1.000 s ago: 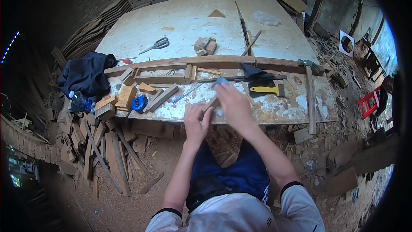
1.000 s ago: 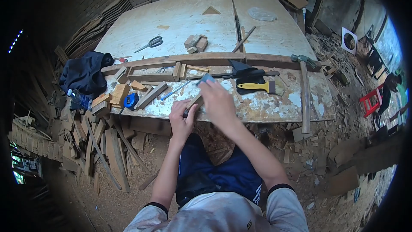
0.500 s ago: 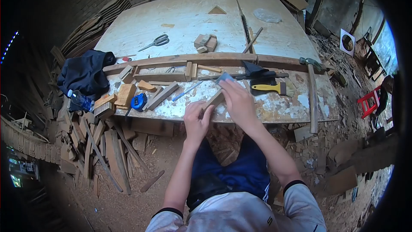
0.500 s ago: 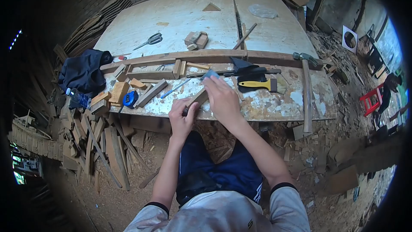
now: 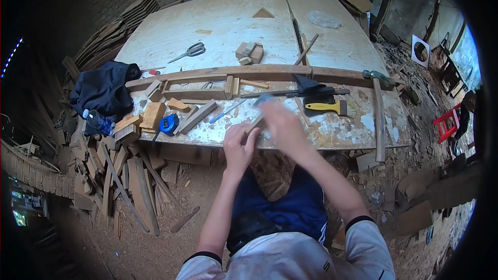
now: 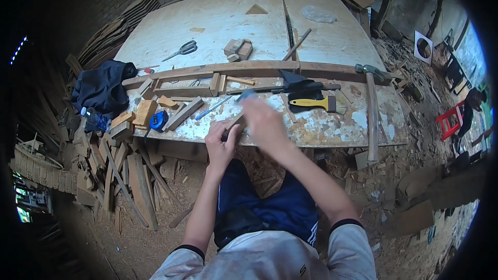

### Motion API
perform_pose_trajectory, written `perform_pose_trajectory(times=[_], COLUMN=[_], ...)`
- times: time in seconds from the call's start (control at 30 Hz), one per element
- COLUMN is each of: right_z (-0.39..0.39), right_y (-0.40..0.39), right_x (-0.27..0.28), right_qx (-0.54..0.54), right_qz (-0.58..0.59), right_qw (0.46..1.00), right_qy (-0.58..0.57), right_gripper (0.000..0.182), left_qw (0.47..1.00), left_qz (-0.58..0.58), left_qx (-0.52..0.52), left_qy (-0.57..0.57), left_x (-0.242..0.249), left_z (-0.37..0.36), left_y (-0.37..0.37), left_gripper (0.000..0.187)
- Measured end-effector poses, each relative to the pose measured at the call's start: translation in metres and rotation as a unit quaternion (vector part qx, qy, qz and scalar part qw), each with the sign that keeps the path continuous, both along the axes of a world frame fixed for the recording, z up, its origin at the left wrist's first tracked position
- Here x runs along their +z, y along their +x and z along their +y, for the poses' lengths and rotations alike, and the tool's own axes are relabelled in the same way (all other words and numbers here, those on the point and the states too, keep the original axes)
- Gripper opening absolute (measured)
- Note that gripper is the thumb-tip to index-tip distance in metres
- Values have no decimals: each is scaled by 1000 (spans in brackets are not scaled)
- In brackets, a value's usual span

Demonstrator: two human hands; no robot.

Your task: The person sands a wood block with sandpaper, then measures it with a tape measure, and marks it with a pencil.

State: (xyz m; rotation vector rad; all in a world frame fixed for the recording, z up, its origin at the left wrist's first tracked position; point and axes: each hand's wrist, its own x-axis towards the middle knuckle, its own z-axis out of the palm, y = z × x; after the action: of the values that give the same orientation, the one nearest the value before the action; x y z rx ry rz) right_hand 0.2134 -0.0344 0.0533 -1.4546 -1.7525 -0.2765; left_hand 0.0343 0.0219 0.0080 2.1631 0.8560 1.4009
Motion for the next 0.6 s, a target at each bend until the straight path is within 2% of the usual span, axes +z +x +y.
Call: perform_pose_trajectory(times=[0.03, 0.1, 0.17, 0.2, 0.27, 0.3, 0.37, 0.43, 0.47, 0.53, 0.57, 0.6], right_z=[6, -6, -26, -22, -8, 0, -9, -22, -18, -3, 7, 2], right_y=[6, -16, -39, -32, -4, 2, -18, -43, -36, -11, -6, -13], right_x=[2, 3, 0, -1, -3, 0, -3, -5, -4, -1, -7, -3], right_qx=[-75, -14, 81, 56, 13, -35, 19, 100, 72, 19, -56, -30], right_qz=[35, 8, 7, 6, 2, 58, 22, 27, 25, 22, 59, 43], right_qw=[997, 1000, 997, 998, 1000, 998, 1000, 994, 997, 1000, 997, 998], right_qy=[3, 2, 11, 3, -16, -10, 11, 19, 10, -9, 18, 19], right_gripper=[30, 31, 34, 33, 33, 32, 32, 31, 31, 30, 29, 28], left_qw=[1000, 1000, 999, 999, 1000, 1000, 999, 999, 997, 999, 1000, 1000], left_qz=[8, -8, 25, 42, -1, -13, -43, 16, 46, 3, -20, -19], left_qx=[3, -12, 12, 22, -5, -3, -13, 24, 41, 19, 11, 7], left_qy=[-7, -8, -16, -19, -8, -1, 5, -28, -44, -27, -19, -16], left_x=[2, 7, -21, -30, -1, 3, 4, -19, -32, -6, 3, 1], left_z=[-3, -4, 1, 4, -1, -2, -3, -1, 2, -2, -3, -2], left_y=[-1, 1, -7, -9, 0, 2, 5, -5, -8, 1, 4, 4], left_gripper=[13, 12, 12, 12, 11, 10, 12, 13, 14, 13, 12, 13])
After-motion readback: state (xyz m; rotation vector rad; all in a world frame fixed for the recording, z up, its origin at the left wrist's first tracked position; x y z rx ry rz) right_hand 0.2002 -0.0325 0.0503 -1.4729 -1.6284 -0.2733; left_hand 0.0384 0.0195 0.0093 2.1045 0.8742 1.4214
